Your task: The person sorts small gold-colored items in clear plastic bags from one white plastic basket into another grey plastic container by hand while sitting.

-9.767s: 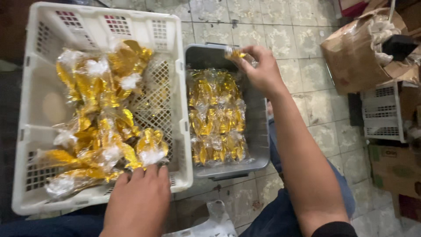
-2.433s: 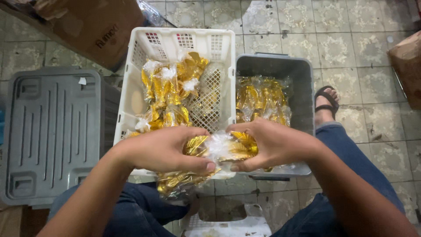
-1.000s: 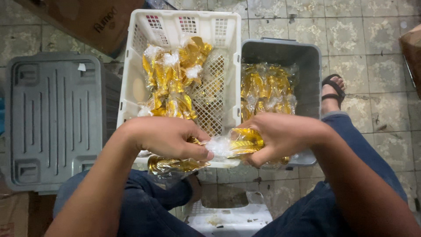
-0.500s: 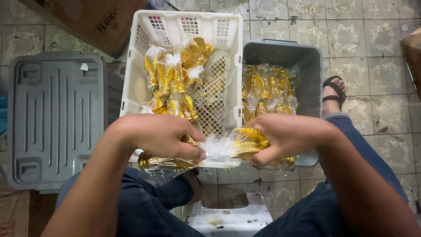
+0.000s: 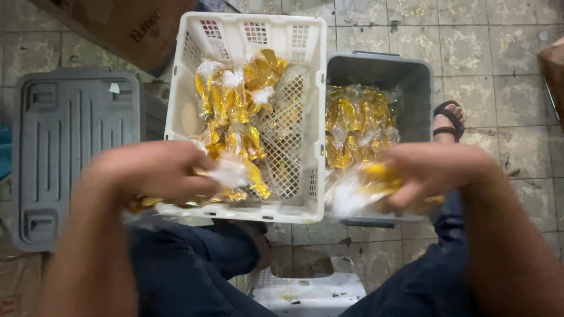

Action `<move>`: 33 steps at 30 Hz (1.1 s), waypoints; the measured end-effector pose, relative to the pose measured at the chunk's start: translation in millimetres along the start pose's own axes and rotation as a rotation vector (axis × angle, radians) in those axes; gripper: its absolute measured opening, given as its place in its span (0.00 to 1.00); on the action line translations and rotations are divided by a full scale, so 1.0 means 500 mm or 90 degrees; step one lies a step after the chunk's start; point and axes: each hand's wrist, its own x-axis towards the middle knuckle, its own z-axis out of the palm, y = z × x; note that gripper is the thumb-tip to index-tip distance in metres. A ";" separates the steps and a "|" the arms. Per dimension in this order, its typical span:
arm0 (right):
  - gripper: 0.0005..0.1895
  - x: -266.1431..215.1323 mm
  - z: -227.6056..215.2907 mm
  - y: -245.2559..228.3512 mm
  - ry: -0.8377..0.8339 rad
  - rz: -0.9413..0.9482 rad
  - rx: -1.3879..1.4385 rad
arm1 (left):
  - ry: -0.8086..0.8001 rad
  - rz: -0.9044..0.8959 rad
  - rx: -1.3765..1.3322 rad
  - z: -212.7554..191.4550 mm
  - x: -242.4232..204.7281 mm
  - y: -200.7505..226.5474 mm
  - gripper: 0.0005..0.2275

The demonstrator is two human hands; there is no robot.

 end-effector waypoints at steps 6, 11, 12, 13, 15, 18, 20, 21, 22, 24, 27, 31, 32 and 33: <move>0.14 0.039 0.013 0.007 0.178 -0.390 0.264 | 0.197 0.145 -0.244 -0.004 0.031 -0.037 0.20; 0.19 0.070 0.024 -0.109 0.332 -0.202 0.458 | 0.331 0.013 -0.548 0.009 0.082 0.041 0.27; 0.24 0.075 0.023 -0.132 0.345 -0.239 0.460 | 0.394 0.098 -0.601 0.027 0.123 0.030 0.26; 0.28 0.081 0.027 -0.155 0.355 -0.276 0.464 | 0.452 0.183 -0.653 0.048 0.164 0.019 0.27; 0.31 0.136 0.046 -0.128 0.349 -0.289 0.473 | 0.450 0.168 -0.658 0.055 0.166 0.046 0.28; 0.35 0.186 0.058 -0.106 0.338 -0.304 0.465 | 0.464 0.175 -0.648 0.077 0.169 0.065 0.26; 0.36 0.205 0.059 -0.092 0.333 -0.304 0.445 | 0.483 0.201 -0.634 0.075 0.161 0.071 0.24; 0.37 0.214 0.059 -0.083 0.333 -0.303 0.486 | 0.475 0.211 -0.667 0.065 0.150 0.073 0.24; 0.38 0.223 0.060 -0.075 0.332 -0.301 0.528 | 0.466 0.221 -0.700 0.055 0.140 0.076 0.26; 0.40 0.151 0.033 -0.137 0.354 -0.290 0.578 | 0.468 0.209 -0.708 0.043 0.111 0.070 0.29; 0.46 0.141 0.033 -0.130 0.375 -0.205 0.665 | 0.400 0.211 -0.665 0.034 0.110 0.070 0.27; 0.49 0.145 0.027 -0.175 0.382 -0.256 0.689 | 0.250 0.321 -0.558 0.051 0.141 0.085 0.45; 0.49 0.149 0.037 -0.165 0.386 -0.252 0.695 | 0.242 0.323 -0.556 0.055 0.154 0.085 0.45; 0.51 0.152 0.046 -0.157 0.374 -0.256 0.710 | 0.244 0.315 -0.602 0.059 0.165 0.084 0.47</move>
